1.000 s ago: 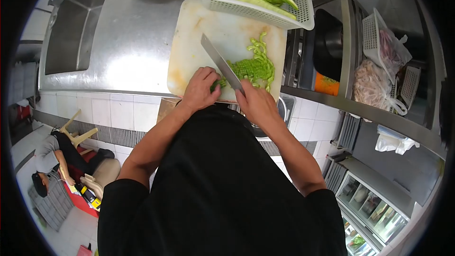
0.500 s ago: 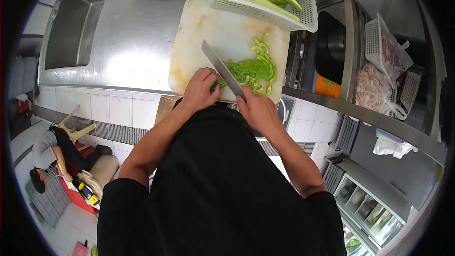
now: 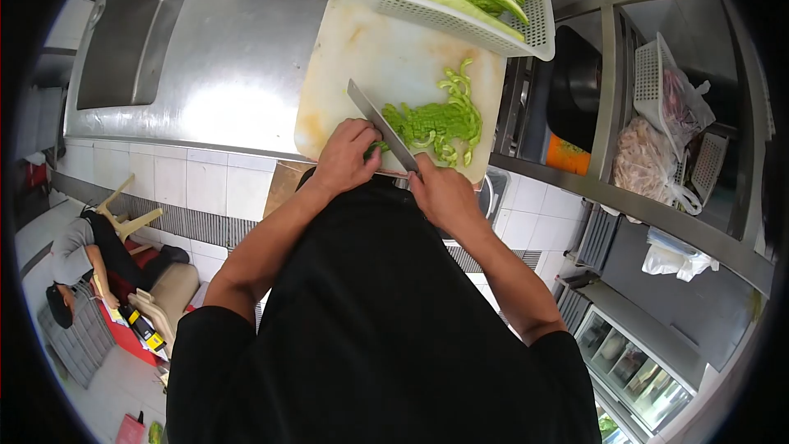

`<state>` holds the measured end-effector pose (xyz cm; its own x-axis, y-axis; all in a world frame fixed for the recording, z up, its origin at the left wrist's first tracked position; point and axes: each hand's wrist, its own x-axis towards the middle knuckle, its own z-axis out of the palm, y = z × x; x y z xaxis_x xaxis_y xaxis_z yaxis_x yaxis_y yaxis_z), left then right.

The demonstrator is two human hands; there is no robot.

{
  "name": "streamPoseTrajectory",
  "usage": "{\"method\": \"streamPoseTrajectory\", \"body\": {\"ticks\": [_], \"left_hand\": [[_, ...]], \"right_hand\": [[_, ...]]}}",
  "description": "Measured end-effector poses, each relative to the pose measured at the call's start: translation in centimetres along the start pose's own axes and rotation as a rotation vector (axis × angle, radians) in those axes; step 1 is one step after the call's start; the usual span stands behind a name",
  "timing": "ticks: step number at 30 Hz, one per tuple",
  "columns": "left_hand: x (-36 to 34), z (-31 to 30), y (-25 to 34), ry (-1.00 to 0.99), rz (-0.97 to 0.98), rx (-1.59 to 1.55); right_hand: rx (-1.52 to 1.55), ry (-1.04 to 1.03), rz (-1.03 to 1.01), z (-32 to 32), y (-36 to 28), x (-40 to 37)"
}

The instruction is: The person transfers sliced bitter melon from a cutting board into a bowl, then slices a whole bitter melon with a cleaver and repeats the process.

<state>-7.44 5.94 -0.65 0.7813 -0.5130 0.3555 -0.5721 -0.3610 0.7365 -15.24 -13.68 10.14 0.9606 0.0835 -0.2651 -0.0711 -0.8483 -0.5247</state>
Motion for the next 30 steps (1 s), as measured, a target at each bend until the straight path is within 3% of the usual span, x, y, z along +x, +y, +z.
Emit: {"method": "streamPoseTrajectory", "body": {"ticks": [5, 9, 11, 15, 17, 21, 26, 30], "left_hand": [[0.2, 0.2, -0.3, -0.008, 0.02, 0.044], [0.0, -0.3, 0.1, -0.018, -0.002, 0.006], [-0.2, -0.3, 0.3, 0.004, -0.007, -0.008], [-0.5, -0.1, 0.1, -0.001, -0.012, 0.019], [-0.6, 0.0, 0.1, -0.008, 0.0, 0.026], [-0.7, -0.7, 0.1, -0.025, -0.015, 0.029], [-1.2, -1.1, 0.4, 0.004, -0.062, -0.006], [-1.2, -0.4, -0.4, 0.006, -0.015, 0.03]], "right_hand": [[-0.02, 0.074, -0.046, 3.8, 0.6, 3.9], [0.005, 0.116, -0.002, 0.9, 0.1, 3.4], [-0.007, -0.002, 0.033, -0.6, -0.2, 1.1], [-0.008, -0.04, 0.046, 1.6, 0.2, 0.1], [-0.004, 0.084, -0.012, 3.8, 0.4, 2.4], [0.019, 0.143, -0.06, 2.6, -0.7, 5.3], [0.022, 0.006, 0.009, -0.6, -1.3, 0.6], [-0.03, -0.039, 0.063, 2.9, -0.8, 1.0]]}}
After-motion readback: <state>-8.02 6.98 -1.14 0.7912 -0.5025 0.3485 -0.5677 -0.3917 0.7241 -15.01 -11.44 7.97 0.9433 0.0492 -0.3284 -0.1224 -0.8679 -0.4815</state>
